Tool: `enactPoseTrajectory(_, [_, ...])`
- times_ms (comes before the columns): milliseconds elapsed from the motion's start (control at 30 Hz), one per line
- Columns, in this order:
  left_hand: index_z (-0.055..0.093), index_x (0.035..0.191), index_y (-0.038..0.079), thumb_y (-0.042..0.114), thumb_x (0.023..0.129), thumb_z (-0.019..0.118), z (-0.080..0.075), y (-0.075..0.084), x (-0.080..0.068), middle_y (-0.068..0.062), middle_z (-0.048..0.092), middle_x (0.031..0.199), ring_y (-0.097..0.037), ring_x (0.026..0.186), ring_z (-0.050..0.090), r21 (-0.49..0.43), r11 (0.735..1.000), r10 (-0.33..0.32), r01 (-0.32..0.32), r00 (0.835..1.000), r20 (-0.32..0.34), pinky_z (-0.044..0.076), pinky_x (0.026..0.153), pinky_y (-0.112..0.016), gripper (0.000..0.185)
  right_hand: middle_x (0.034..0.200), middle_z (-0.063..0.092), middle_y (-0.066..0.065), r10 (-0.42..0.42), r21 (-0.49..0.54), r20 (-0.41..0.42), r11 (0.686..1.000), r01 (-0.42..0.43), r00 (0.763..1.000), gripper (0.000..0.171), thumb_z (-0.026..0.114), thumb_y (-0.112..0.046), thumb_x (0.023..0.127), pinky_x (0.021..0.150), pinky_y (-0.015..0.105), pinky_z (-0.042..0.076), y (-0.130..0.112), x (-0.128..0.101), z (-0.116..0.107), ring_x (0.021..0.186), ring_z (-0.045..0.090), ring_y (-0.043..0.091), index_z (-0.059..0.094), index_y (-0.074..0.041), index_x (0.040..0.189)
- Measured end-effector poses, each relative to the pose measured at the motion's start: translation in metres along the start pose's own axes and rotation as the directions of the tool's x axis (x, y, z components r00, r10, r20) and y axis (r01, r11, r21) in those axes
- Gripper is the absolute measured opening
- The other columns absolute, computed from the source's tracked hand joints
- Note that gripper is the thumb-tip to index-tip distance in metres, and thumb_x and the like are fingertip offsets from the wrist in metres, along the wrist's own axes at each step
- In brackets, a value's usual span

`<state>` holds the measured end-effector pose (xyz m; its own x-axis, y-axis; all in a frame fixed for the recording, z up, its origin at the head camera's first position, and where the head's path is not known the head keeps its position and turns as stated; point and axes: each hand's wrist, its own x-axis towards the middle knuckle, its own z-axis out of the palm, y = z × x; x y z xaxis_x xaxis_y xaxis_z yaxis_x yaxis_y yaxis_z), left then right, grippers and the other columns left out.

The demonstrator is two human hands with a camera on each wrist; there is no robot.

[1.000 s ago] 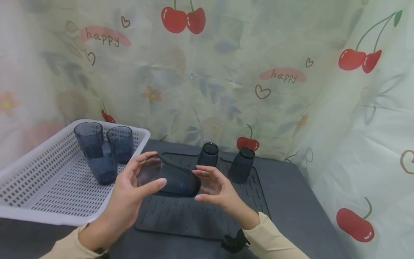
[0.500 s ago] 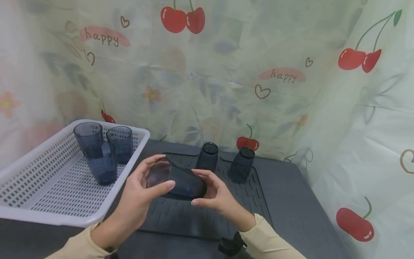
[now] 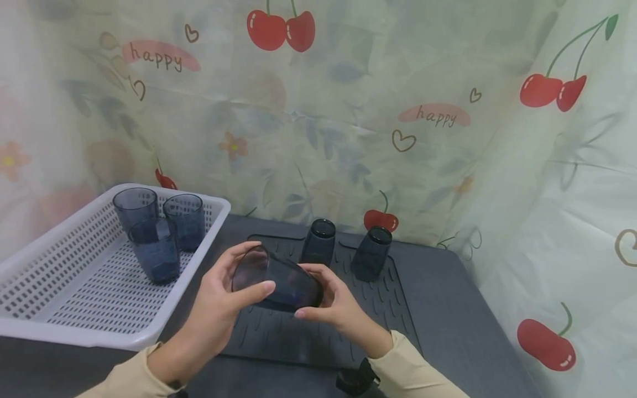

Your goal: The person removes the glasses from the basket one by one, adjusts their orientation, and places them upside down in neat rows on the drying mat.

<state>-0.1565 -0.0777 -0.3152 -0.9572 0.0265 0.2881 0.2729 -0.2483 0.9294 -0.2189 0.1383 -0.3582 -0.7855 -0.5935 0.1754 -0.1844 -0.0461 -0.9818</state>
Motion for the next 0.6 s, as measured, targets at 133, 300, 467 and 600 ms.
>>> enactPoseTrajectory(133, [0.046, 0.134, 0.013, -0.004, 0.084, 0.068, -0.0005, -0.0002, -0.0004, -0.004, 0.053, 0.129, -0.012, 0.117, 0.054, -0.008, 1.0, -0.014, 0.014, 1.0, 0.005, 0.052, 0.089, -0.023, 0.058, 0.136, 0.05, 0.011, -0.004, 0.008, 0.0, 1.0, 0.004, 1.0, 0.072, 0.079, -0.014, 0.081, 0.088, 0.031, 0.055, -0.0002, -0.0006, -0.0003, 0.114, 0.057, 0.018, 0.041, -0.012, 0.141])
enactPoseTrajectory(300, [0.043, 0.137, 0.014, -0.002, 0.085, 0.067, -0.0018, -0.0004, 0.0, -0.005, 0.05, 0.132, -0.012, 0.12, 0.052, -0.002, 0.999, -0.038, 0.038, 0.999, 0.031, 0.051, 0.09, -0.023, 0.059, 0.135, 0.051, 0.011, -0.007, 0.002, -0.007, 1.0, 0.007, 1.0, 0.072, 0.08, -0.012, 0.08, 0.085, 0.031, 0.056, -0.0014, -0.0022, -0.001, 0.112, 0.058, 0.018, 0.042, -0.012, 0.14])
enactPoseTrajectory(467, [0.04, 0.139, 0.013, 0.0, 0.086, 0.067, -0.002, 0.0006, 0.0009, -0.009, 0.045, 0.135, -0.012, 0.121, 0.051, 0.008, 0.998, -0.066, 0.065, 0.995, 0.075, 0.051, 0.091, -0.023, 0.061, 0.135, 0.051, 0.012, -0.005, -0.013, -0.02, 1.0, 0.005, 1.0, 0.071, 0.08, -0.009, 0.079, 0.087, 0.033, 0.055, -0.004, -0.0046, -0.0033, 0.115, 0.057, 0.021, 0.043, -0.012, 0.139])
enactPoseTrajectory(600, [0.037, 0.141, 0.013, 0.003, 0.087, 0.067, -0.004, 0.0021, 0.0021, -0.011, 0.043, 0.138, -0.013, 0.122, 0.049, 0.033, 0.996, -0.089, 0.086, 0.989, 0.116, 0.051, 0.09, -0.024, 0.062, 0.135, 0.051, 0.011, -0.004, -0.022, -0.03, 1.0, 0.003, 1.0, 0.07, 0.081, -0.01, 0.078, 0.088, 0.034, 0.055, -0.0075, -0.0065, -0.0055, 0.116, 0.057, 0.022, 0.045, -0.012, 0.138])
